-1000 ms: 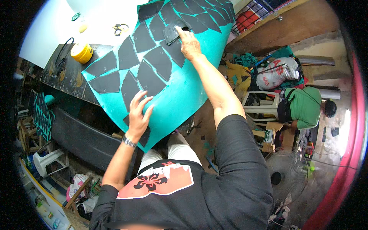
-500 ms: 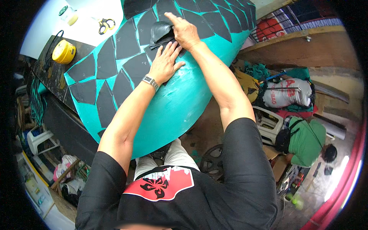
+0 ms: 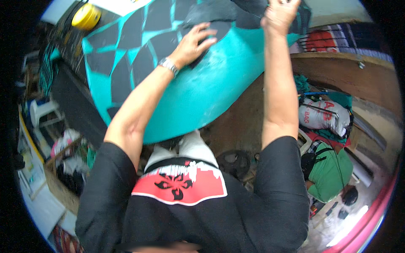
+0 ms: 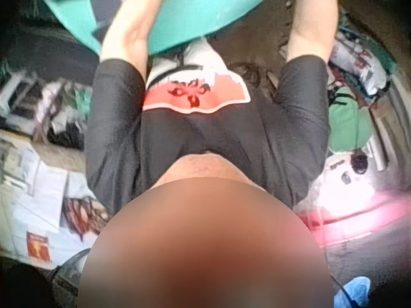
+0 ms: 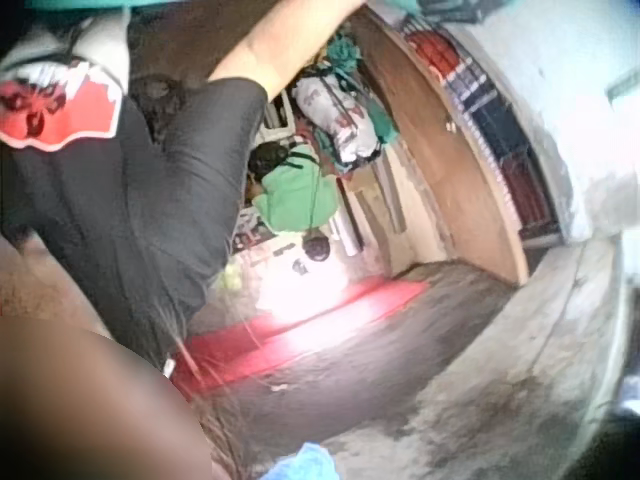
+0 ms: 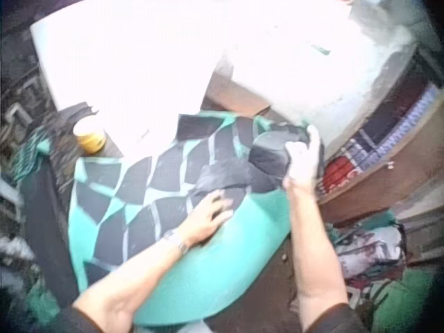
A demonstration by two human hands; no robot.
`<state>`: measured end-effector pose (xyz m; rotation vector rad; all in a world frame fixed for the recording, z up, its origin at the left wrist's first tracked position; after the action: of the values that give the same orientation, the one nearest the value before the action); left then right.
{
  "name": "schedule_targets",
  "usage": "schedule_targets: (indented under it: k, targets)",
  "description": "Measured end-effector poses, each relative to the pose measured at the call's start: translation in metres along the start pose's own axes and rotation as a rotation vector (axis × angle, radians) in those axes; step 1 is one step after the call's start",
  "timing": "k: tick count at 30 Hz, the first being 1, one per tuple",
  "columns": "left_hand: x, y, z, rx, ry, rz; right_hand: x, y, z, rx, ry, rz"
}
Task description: The person repeatedly picks up black foam pieces and places them onto a large green curved surface, adjusting their positions to form a pattern. The person handles the pieces one at a time, occasionally lifting and repositioning them to fit the layout.
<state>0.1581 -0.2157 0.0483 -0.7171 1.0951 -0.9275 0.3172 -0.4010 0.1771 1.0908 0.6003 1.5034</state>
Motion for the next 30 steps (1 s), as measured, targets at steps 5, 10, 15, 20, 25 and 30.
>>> schedule_targets:
  k: [5,10,15,20,25,30]
  targets:
    - [-0.031,-0.030,-0.106,-0.625,0.034,-1.173,0.020,0.083,-0.180,0.474,0.637,-0.240]
    - [-0.085,-0.061,-0.252,-0.859,-0.266,-1.055,0.033,0.107,-0.345,1.084,0.781,-0.160]
    - [-0.128,-0.059,-0.332,-0.926,-0.498,-1.097,0.035,0.117,-0.438,1.442,0.624,-0.053]
    - [-0.166,-0.039,-0.350,-0.859,-0.615,-1.055,0.042,0.110,-0.460,1.368,0.607,-0.087]
    - [-0.177,-0.040,-0.367,-0.808,-0.596,-1.035,0.047,0.101,-0.438,1.273,0.416,-0.057]
    - [-0.154,-0.036,-0.406,-1.156,-0.362,-0.825,0.075,0.079,-0.388,0.903,0.621,-0.170]
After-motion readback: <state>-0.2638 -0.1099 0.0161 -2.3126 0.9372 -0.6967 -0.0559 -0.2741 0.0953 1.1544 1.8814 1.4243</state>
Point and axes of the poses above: each hand's wrist, its own z-axis towards the middle knuckle, its own x-axis out of the palm, y = z × x, the point moved 4 cm from there along z, towards the middle knuckle, and after that the axes turned 5 degrees about -y, right-handed, at the moved point
